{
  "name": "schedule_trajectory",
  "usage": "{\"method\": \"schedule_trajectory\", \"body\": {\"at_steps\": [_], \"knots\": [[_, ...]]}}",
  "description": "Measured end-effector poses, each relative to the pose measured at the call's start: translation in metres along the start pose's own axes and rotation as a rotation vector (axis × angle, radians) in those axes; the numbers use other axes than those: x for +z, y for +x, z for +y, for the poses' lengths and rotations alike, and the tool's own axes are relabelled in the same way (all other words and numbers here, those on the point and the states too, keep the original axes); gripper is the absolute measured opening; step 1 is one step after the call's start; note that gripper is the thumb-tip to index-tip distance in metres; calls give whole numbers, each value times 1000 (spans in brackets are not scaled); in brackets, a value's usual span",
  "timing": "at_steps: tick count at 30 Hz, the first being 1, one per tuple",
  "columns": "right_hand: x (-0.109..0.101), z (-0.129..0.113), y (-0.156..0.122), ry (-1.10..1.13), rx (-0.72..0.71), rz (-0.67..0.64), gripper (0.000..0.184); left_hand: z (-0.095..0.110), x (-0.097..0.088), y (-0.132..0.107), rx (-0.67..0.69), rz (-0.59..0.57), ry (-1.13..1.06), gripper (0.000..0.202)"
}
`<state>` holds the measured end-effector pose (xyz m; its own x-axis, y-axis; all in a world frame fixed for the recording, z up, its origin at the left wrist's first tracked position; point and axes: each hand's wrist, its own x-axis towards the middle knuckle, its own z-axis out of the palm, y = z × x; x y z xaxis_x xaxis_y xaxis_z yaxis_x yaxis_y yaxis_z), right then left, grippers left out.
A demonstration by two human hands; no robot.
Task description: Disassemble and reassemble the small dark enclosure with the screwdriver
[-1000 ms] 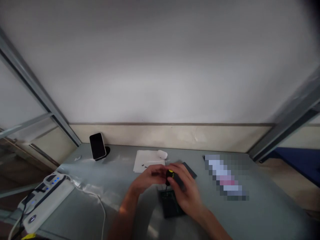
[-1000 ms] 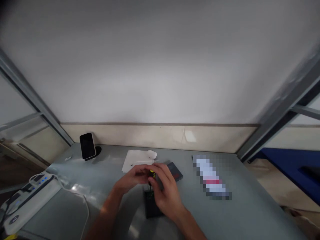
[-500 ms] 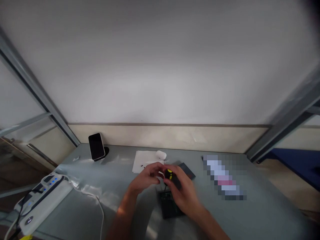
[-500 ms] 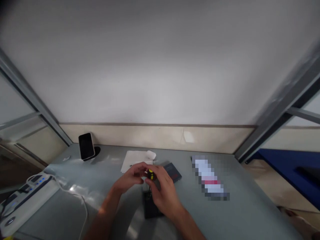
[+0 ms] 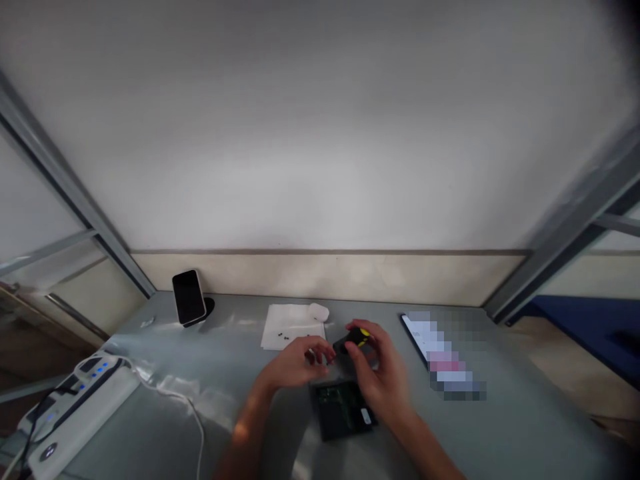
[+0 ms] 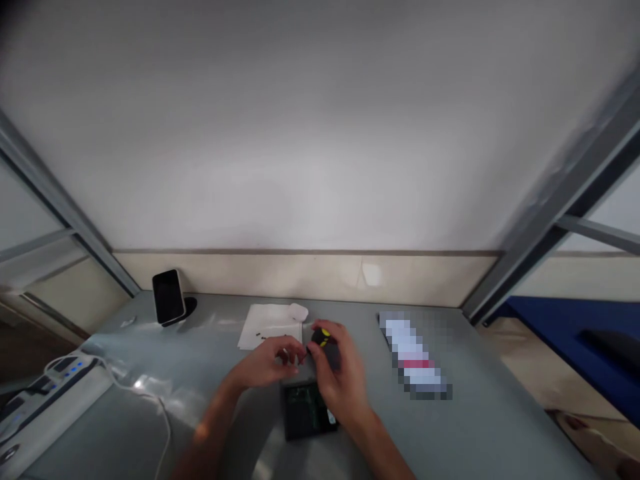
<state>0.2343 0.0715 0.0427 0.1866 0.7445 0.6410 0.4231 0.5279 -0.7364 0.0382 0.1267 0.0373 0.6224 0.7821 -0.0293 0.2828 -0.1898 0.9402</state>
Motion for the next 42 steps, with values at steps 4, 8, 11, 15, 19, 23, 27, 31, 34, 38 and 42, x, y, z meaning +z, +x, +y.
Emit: {"method": "schedule_trajectory", "body": {"at_steps": [4,8,11,15,19,23,27,31,34,38,42], "knots": [[-1,-2,3,17,6,21,22,-4,3,2,27,28,8,25],[-2,-5,4,28,-6,27,21,-13,3,3,41,71,58,24],[-3,-5,4,19,-3,28,21,-22,1,6,20,191,206,26],[-3,-3,3,11,7,29,20,-31,-6,9,35,359,547,26],[-2,-2,2,4,1,5,20,-33,-11,10,30,377,676,20],[-2,-3,1,9,-6,-12,20,-32,-12,9,10,395,690,21],[-2,-4,2,4,-10,-23,20,-33,-11,9,-5,390,658,23],[-4,-2,2,20,-11,-9,19,-34,-11,10,4,397,645,24],[-7,-1,0,37,14,-9,20,-34,-11,10,21,392,644,25],[-9,2,-4,71,46,7,20,-32,-6,10,80,459,578,26],[-10,5,-4,116,91,62,19,-18,0,8,121,480,465,26]]}}
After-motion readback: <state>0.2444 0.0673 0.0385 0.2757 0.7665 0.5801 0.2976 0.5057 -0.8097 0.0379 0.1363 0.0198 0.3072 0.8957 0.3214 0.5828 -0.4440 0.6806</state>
